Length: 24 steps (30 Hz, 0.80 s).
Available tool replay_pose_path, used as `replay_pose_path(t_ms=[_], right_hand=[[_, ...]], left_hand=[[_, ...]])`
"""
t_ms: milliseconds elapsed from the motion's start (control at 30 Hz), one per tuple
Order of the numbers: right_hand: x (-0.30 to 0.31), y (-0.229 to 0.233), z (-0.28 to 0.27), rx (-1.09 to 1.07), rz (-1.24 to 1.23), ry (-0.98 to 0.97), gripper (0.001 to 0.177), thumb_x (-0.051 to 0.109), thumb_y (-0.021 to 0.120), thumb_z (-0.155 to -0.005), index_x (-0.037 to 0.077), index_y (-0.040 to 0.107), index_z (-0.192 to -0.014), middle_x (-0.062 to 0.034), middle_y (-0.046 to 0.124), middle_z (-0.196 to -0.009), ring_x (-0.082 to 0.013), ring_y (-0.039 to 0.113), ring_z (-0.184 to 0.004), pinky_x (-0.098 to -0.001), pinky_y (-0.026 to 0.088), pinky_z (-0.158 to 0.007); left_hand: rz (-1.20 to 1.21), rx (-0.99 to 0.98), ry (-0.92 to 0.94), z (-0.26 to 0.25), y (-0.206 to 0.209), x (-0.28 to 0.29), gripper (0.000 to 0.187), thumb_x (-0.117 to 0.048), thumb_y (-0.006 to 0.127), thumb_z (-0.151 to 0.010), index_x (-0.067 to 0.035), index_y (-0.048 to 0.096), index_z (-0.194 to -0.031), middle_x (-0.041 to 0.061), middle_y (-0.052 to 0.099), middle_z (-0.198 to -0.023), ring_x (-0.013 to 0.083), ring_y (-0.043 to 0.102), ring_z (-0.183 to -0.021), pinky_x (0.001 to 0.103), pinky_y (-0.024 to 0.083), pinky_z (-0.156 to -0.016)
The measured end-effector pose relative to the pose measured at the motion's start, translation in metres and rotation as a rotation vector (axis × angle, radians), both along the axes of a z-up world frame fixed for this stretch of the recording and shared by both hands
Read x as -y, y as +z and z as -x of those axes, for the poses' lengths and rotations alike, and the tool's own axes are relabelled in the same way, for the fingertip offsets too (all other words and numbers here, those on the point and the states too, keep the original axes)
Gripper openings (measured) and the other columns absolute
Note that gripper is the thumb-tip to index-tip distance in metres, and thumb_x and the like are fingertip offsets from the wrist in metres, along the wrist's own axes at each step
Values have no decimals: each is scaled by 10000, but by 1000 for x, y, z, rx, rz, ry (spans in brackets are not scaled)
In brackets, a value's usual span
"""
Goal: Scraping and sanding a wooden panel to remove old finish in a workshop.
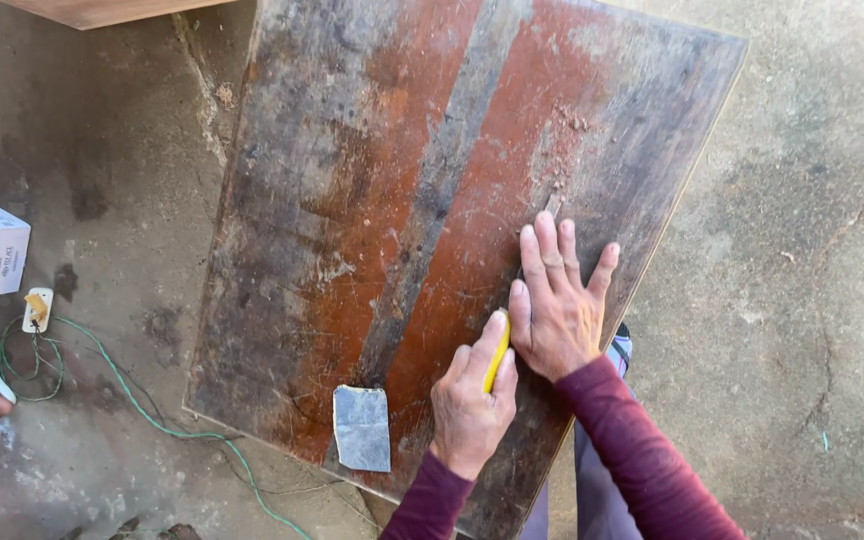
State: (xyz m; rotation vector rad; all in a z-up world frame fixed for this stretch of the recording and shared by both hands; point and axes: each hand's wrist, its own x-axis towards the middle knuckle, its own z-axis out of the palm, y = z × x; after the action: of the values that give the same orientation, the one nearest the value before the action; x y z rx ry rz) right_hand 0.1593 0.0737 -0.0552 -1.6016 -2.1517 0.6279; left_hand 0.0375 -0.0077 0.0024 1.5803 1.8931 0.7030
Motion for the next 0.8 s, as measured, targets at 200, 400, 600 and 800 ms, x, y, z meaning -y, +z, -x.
replay_pose_path(t_ms=[200, 400, 600, 800], right_hand=[[21, -3, -2, 36, -16, 17, 617, 251, 476, -1032, 6, 394, -1592, -182, 318, -1698, -332, 212, -1604, -634, -48, -1249], [-10, -7, 0, 58, -30, -3, 618, 244, 472, -1049, -12, 383, -1605, -197, 293, -1706, -323, 202, -1607, -619, -50, -1252], [-13, -7, -2, 35, -47, 40, 619, 250, 459, -1057, -4, 358, -1612, -197, 277, -1711, -327, 206, -1605, -612, -44, -1251], [-34, -5, 2, 13, -21, 7, 604, 241, 454, -1070, 2, 366, -1618, -193, 282, -1714, -333, 228, -1609, -622, -28, -1260]], left_hand=[[-68, 52, 1, 2, -4, 16, 479, -100, 690, -969, -71, 596, -1438, 146, 658, -888, 284, 668, -715, 394, 567, -644], [-77, 1, 12, -1, -14, -4, 460, -123, 690, -967, -92, 617, -1420, 133, 654, -867, 279, 675, -693, 397, 566, -624], [-119, -42, 6, -2, -6, -15, 459, -146, 682, -986, -99, 608, -1437, 130, 643, -845, 296, 656, -688, 419, 549, -615], [-67, -42, 7, -2, -3, -28, 471, -136, 678, -978, -100, 598, -1441, 145, 660, -874, 309, 667, -736, 424, 553, -647]])
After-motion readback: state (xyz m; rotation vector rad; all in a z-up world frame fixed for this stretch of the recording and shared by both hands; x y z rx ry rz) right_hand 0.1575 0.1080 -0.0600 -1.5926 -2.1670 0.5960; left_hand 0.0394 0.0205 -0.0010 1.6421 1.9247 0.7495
